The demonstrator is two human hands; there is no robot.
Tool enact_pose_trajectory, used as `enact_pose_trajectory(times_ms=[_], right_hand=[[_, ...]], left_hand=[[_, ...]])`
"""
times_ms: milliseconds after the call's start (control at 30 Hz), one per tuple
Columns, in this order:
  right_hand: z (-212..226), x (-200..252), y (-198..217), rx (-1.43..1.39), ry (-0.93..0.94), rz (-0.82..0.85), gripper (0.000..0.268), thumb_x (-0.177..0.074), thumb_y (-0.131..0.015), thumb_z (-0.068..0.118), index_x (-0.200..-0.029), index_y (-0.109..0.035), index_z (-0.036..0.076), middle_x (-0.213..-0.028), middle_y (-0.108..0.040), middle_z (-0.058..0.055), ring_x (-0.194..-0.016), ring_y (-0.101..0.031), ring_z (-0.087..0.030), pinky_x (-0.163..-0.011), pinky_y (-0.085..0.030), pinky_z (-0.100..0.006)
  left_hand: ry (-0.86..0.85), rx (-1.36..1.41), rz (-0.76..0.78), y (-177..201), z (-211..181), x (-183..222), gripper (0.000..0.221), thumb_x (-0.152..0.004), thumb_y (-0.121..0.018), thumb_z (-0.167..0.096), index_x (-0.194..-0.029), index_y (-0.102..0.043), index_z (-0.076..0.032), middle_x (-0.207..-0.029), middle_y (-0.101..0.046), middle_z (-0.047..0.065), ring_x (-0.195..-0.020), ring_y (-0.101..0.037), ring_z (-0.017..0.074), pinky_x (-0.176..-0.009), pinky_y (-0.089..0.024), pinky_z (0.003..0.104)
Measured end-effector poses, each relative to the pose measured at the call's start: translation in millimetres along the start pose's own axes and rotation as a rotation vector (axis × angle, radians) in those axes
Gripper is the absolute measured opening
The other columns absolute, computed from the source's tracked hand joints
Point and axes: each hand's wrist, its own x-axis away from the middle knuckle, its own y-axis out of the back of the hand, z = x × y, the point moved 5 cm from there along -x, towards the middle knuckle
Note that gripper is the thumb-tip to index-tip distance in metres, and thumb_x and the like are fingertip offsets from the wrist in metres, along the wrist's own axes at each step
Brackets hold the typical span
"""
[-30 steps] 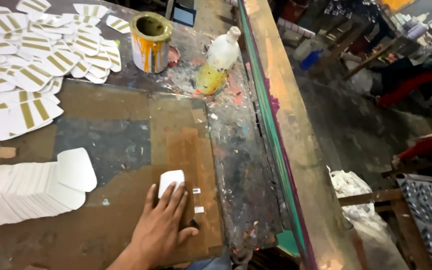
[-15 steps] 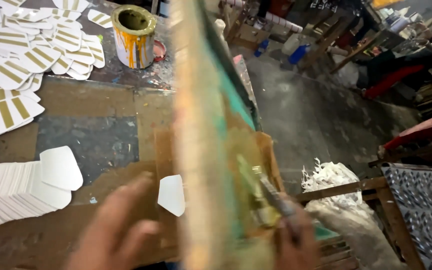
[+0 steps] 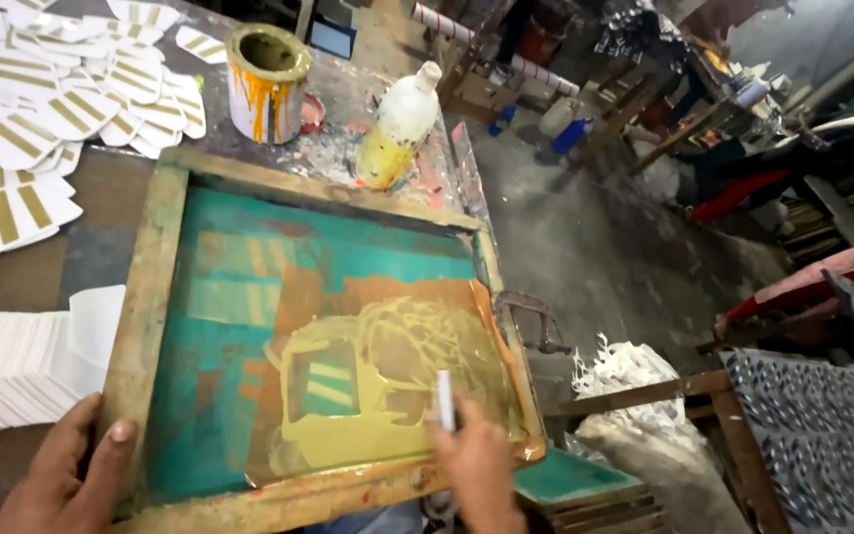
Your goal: Manually screen print designs onto small cardboard pieces using a screen frame and a squeegee.
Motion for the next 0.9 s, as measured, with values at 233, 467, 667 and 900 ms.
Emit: enact_pose_trajectory(times_ms=[233, 467, 667, 900], right_hand=[[25, 10, -29, -0.542, 0.495, 0.046, 0.036, -0.09, -0.072, 0.021, -0.123, -0.068, 0.006, -0.1, -0.077, -0.017, -0.081, -0.077, -0.033, -0.071, -0.06, -0.04], [-9, 30, -63, -0.398, 0.995, 0.087, 0.05, -0.07, -0.064, -0.005, -0.118, -0.074, 0.005, -0.121, -0.075, -0.015, -0.114, -0.073, -0.034, -0.097, -0.057, -0.042], [72, 3, -43, -0.376, 1.105, 0.149, 0.044, -0.077, -0.068, -0.003, -0.12, -0.073, 0.007, -0.119, -0.075, -0.013, -0.115, -0.069, -0.035, -0.099, -0.055, -0.042], [85, 22, -60, -0.392, 1.025, 0.076, 0.054, -0.07, -0.058, -0.01, -0.12, -0.072, 0.006, -0.128, -0.072, -0.014, -0.126, -0.067, -0.037, -0.107, -0.052, -0.044]], left_hand=[[-0.142, -0.186, 0.089, 0, 2, -3, 0.076, -0.093, -0.067, -0.045, -0.152, -0.049, -0.001, -0.132, -0.066, 0.026, -0.115, -0.068, 0.0291, -0.094, -0.052, 0.04], [-0.102, -0.512, -0.029, -5, -5, 7, 0.087, -0.08, -0.079, -0.051, -0.151, -0.058, -0.004, -0.115, -0.073, 0.025, -0.103, -0.072, 0.0391, -0.095, -0.057, 0.047], [-0.191, -0.655, -0.215, -4, -52, 28, 0.08, -0.074, -0.082, -0.048, -0.144, -0.066, -0.011, -0.111, -0.074, 0.021, -0.114, -0.069, 0.0353, -0.093, -0.055, 0.054], [-0.255, -0.658, -0.305, -6, -51, 36, 0.072, -0.079, -0.081, -0.044, -0.14, -0.066, -0.01, -0.105, -0.075, 0.018, -0.11, -0.069, 0.033, -0.086, -0.057, 0.051]])
